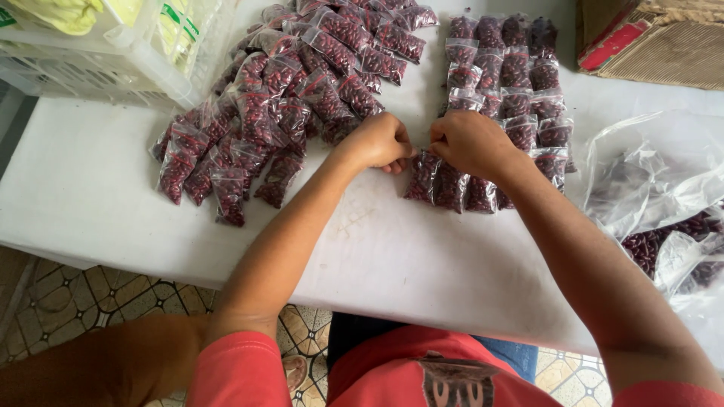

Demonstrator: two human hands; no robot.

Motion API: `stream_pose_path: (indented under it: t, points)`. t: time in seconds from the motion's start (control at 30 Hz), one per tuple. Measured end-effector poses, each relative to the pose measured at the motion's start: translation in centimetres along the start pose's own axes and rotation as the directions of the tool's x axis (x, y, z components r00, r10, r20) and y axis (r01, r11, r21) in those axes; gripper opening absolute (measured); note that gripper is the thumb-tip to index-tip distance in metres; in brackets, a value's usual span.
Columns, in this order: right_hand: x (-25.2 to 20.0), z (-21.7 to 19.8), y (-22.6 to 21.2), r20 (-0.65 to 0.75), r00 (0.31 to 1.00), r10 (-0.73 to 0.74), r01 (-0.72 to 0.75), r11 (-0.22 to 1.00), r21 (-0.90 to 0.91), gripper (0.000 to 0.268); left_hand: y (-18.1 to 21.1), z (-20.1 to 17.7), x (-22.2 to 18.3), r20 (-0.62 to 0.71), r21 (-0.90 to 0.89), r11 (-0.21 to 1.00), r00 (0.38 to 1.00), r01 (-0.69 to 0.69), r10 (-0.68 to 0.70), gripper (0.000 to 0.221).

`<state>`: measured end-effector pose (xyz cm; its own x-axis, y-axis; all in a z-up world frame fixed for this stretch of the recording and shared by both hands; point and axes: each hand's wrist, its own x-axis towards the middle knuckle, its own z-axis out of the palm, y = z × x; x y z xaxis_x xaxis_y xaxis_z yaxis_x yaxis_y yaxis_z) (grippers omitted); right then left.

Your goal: The person arranges small transparent pouches filled with red beans on a white table. They pick up pouches from a large pile on the left and place them in neat rows on the right side of the table, continuing this process throughout the clip.

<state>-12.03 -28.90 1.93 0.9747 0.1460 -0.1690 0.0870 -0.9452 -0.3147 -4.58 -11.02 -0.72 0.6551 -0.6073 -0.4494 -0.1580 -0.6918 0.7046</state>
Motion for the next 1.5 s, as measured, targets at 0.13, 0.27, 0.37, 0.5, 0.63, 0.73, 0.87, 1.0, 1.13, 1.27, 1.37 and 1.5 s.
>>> stream_pose_path:
  t: [0.13,0.27,0.37,0.5,0.63,0.73,0.87,1.0,1.13,1.27,1.37,1.5]
  points:
    - [0.2,-0.1,0.0,-0.003,1.0,0.01,-0.01,1.0,-0.02,0.014,0.7,-1.9,-0.5,-0.066,0.039,0.999,0.998,-0.017,0.02,0.021]
    - [0.7,-0.4,0.1,0.009,1.0,0.001,-0.001,1.0,-0.025,0.012,2.9,-5.2,-3.8,-0.279,0.031,0.998,0.958,-0.054,0.06,0.015]
    - [0.7,-0.8,-0.2,0.019,1.0,-0.017,0.017,0.999,-0.03,0.022,2.7,-7.7,-3.8,-0.474,0.093,0.99,0.869,-0.109,0.141,0.042]
    - [0.6,-0.7,-0.3,-0.016,0.999,-0.036,0.036,0.999,-0.01,0.019,-2.2,-10.6,0.8,-0.832,0.282,0.949,0.529,0.144,0.167,0.023]
    - [0.4,-1.1,-0.7,0.005,1.0,-0.022,0.022,1.0,-0.017,0.021,-3.2,-12.5,2.6,-0.851,0.151,0.949,0.525,0.277,-0.017,0.032]
    - [0.1,-1.4,-1.0,-0.004,1.0,-0.022,0.022,1.0,0.012,0.018,-4.7,-13.1,3.8,-0.823,0.15,0.941,0.565,0.304,-0.051,0.004]
    - [0.1,-1.5,-0.7,-0.067,0.995,-0.072,0.076,0.995,0.067,0.013,-5.4,-13.2,3.5,-0.834,0.155,0.987,0.541,0.043,0.107,0.018]
    - [0.3,-2.1,-0.7,-0.253,0.95,-0.181,0.239,0.946,0.22,0.01,-2.4,-12.4,0.7,-0.787,0.189,0.951,0.542,-0.245,0.296,0.021]
    - [0.0,-3.2,-1.4,-0.406,0.902,-0.145,0.318,0.86,0.399,0.005,1.0,-11.0,-2.7,-0.662,0.237,0.912,0.632,-0.334,0.403,0.013]
    - [-1.0,-4.9,-2.2,-0.535,0.837,-0.117,0.421,0.761,0.493,0.02,3.4,-9.1,-4.8,-0.455,0.261,0.798,0.66,-0.543,0.598,0.01]
    - [-1.6,-5.6,-1.7,-0.545,0.831,-0.108,0.448,0.712,0.542,0.02,5.2,-8.1,-6.4,-0.377,0.238,0.703,0.604,-0.67,0.703,0.01]
    - [-2.6,-5.7,-1.3,-0.478,0.875,-0.082,0.392,0.698,0.599,0.011,6.4,-7.0,-6.8,-0.379,0.219,0.625,0.526,-0.749,0.762,0.01]
